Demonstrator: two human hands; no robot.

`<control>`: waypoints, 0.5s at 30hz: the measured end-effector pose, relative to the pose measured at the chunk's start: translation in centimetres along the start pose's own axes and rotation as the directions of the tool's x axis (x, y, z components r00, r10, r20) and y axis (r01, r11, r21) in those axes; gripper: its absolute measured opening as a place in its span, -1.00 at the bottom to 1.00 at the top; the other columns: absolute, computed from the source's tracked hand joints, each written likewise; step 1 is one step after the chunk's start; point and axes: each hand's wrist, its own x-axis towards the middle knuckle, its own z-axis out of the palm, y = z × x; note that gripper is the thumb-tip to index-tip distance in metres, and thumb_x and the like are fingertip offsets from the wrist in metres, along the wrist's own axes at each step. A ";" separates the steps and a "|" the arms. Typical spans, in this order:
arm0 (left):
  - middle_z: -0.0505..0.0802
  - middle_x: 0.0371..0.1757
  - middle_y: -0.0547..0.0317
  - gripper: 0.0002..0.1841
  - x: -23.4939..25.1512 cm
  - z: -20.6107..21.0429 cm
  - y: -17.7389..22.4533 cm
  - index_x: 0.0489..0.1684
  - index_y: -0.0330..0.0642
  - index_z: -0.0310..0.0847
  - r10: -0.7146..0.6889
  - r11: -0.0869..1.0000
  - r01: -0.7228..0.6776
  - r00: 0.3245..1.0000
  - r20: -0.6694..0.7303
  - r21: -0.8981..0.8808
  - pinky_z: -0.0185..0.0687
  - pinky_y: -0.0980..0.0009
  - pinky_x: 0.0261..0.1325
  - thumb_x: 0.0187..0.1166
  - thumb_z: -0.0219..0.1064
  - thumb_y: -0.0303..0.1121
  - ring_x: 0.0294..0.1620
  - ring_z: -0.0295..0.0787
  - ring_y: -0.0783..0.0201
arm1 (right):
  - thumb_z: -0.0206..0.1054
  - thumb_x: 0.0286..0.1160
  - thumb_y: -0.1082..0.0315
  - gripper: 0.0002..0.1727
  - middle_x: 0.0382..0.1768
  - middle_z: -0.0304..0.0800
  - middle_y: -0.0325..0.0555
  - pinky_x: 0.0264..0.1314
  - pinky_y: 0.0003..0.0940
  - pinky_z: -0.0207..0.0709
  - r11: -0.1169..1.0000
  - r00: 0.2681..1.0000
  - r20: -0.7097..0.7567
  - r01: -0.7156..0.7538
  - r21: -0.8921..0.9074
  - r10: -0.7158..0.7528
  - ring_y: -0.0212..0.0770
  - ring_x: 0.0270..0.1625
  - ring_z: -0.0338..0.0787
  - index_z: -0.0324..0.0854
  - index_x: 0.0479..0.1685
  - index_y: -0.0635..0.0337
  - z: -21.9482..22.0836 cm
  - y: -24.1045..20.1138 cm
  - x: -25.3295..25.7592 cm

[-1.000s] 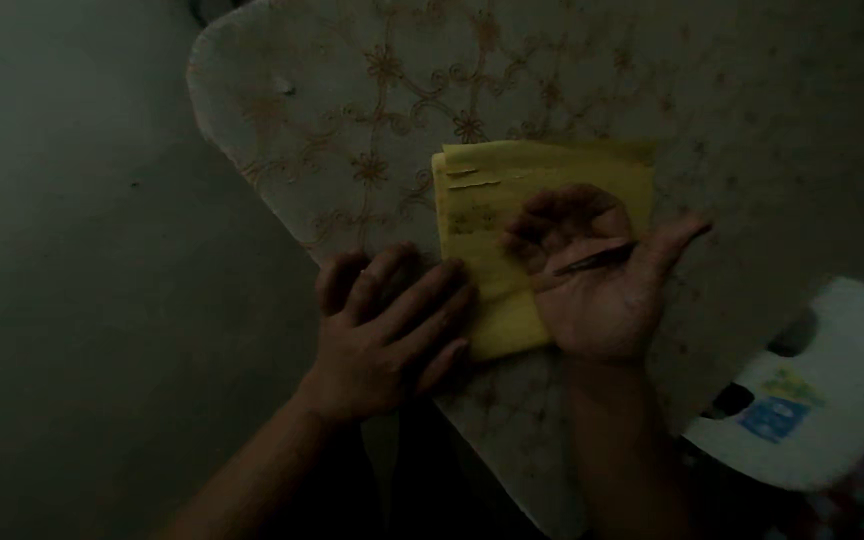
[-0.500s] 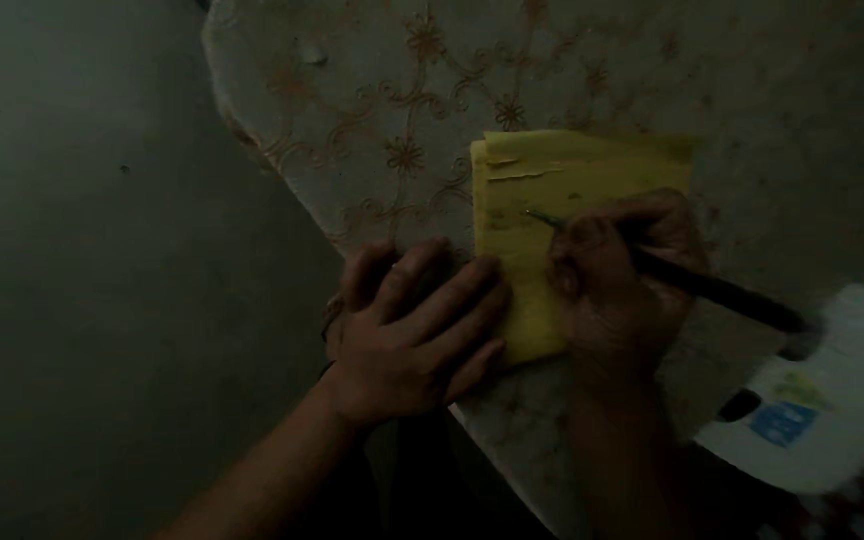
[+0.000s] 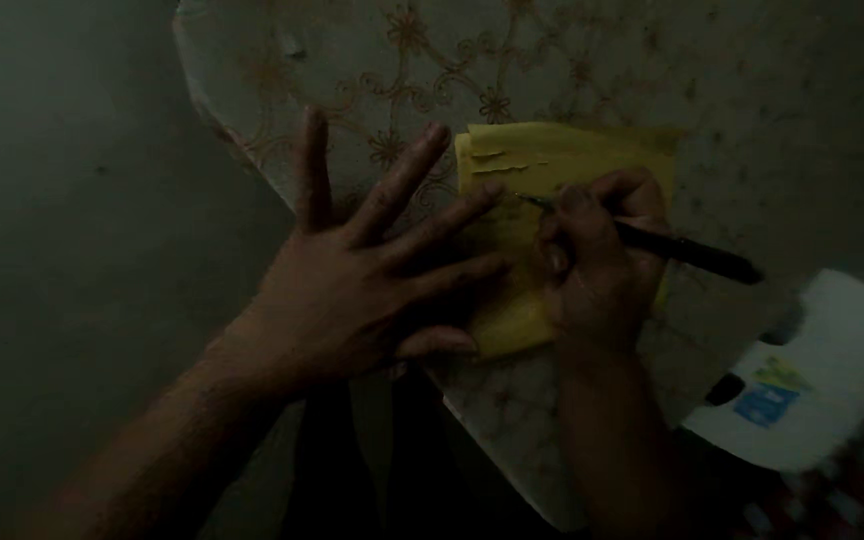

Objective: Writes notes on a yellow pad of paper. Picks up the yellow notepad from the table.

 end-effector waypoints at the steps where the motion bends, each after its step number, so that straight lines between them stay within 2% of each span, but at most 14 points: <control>1: 0.35 0.83 0.28 -0.36 0.1 -0.3 -0.5 0.55 0.44 0.59 0.017 1.000 -0.018 0.999 0.037 0.016 -0.79 -0.63 0.62 0.68 -0.16 0.40 0.92 -0.27 -0.22 | 0.30 0.65 0.41 -0.91 -0.45 0.61 -0.39 -0.65 -0.76 0.46 1.000 1.000 0.001 -0.004 0.007 0.004 -0.60 -0.63 0.52 0.48 -0.17 0.02 0.0 0.0 0.1; 3: 0.35 0.83 0.24 -0.36 0.0 -0.5 -1.0 0.57 0.52 0.55 0.011 0.998 -0.016 0.996 0.089 0.062 -0.76 -0.66 0.61 0.65 -0.16 0.43 0.91 -0.27 -0.28 | 0.28 0.68 0.39 -0.93 -0.44 0.62 -0.37 -0.65 -0.75 0.46 0.999 1.000 -0.002 -0.031 0.039 0.031 -0.59 -0.63 0.52 0.48 -0.12 0.03 -0.2 -0.1 0.2; 5: 0.30 0.85 0.16 -0.38 -0.3 -0.5 -0.5 0.60 0.55 0.51 -0.027 0.996 0.020 0.996 0.081 0.086 -0.77 -0.68 0.59 0.64 -0.11 0.42 0.90 -0.30 -0.32 | 0.29 0.69 0.37 -0.94 -0.44 0.61 -0.37 -0.64 -0.75 0.46 0.995 0.997 -0.025 -0.067 0.080 0.069 -0.58 -0.62 0.53 0.49 -0.10 0.01 -0.2 -0.3 0.1; 7: 0.27 0.85 0.01 -0.37 -1.1 -0.2 0.7 0.64 0.43 0.49 -0.061 0.996 0.061 0.998 0.002 0.065 -0.73 -0.66 0.62 0.66 -0.04 0.37 0.90 -0.28 -0.32 | 0.29 0.69 0.36 -0.93 -0.46 0.60 -0.37 -0.64 -0.74 0.46 0.992 0.995 -0.052 -0.085 0.095 0.091 -0.57 -0.63 0.52 0.48 -0.13 0.00 0.0 -0.6 -0.1; 9: 0.31 0.83 0.11 -0.39 -2.6 0.7 2.6 0.64 0.28 0.48 -0.081 0.996 0.084 0.991 -0.109 0.019 -0.66 -0.52 0.72 0.70 0.03 0.29 0.92 -0.26 -0.15 | 0.30 0.66 0.38 -0.91 -0.51 0.57 -0.39 -0.68 -0.73 0.44 0.995 0.994 -0.074 -0.082 0.047 0.086 -0.57 -0.67 0.49 0.49 -0.19 -0.01 0.2 -1.3 -0.7; 12: 0.42 0.77 0.40 -0.46 -4.7 3.3 5.7 0.60 0.23 0.49 -0.112 0.992 0.096 0.974 -0.199 -0.086 -0.58 -0.26 0.84 0.76 0.02 0.19 0.93 -0.18 0.15 | 0.38 0.53 0.43 -0.85 -0.54 0.62 -0.46 -0.70 -0.75 0.44 0.996 0.999 -0.051 -0.017 -0.089 0.013 -0.62 -0.67 0.50 0.52 -0.26 -0.06 0.7 -2.2 -1.8; 15: 0.48 0.73 0.43 -0.49 -5.1 5.5 7.0 0.54 0.21 0.51 -0.152 0.982 0.125 0.968 -0.199 -0.141 -0.56 -0.17 0.85 0.79 -0.03 0.17 0.91 -0.11 0.22 | 0.45 0.46 0.48 -0.79 -0.46 0.68 -0.46 -0.62 -0.75 0.52 0.981 0.998 -0.006 0.058 -0.185 -0.060 -0.62 -0.58 0.59 0.52 -0.20 -0.01 1.2 -2.2 -2.0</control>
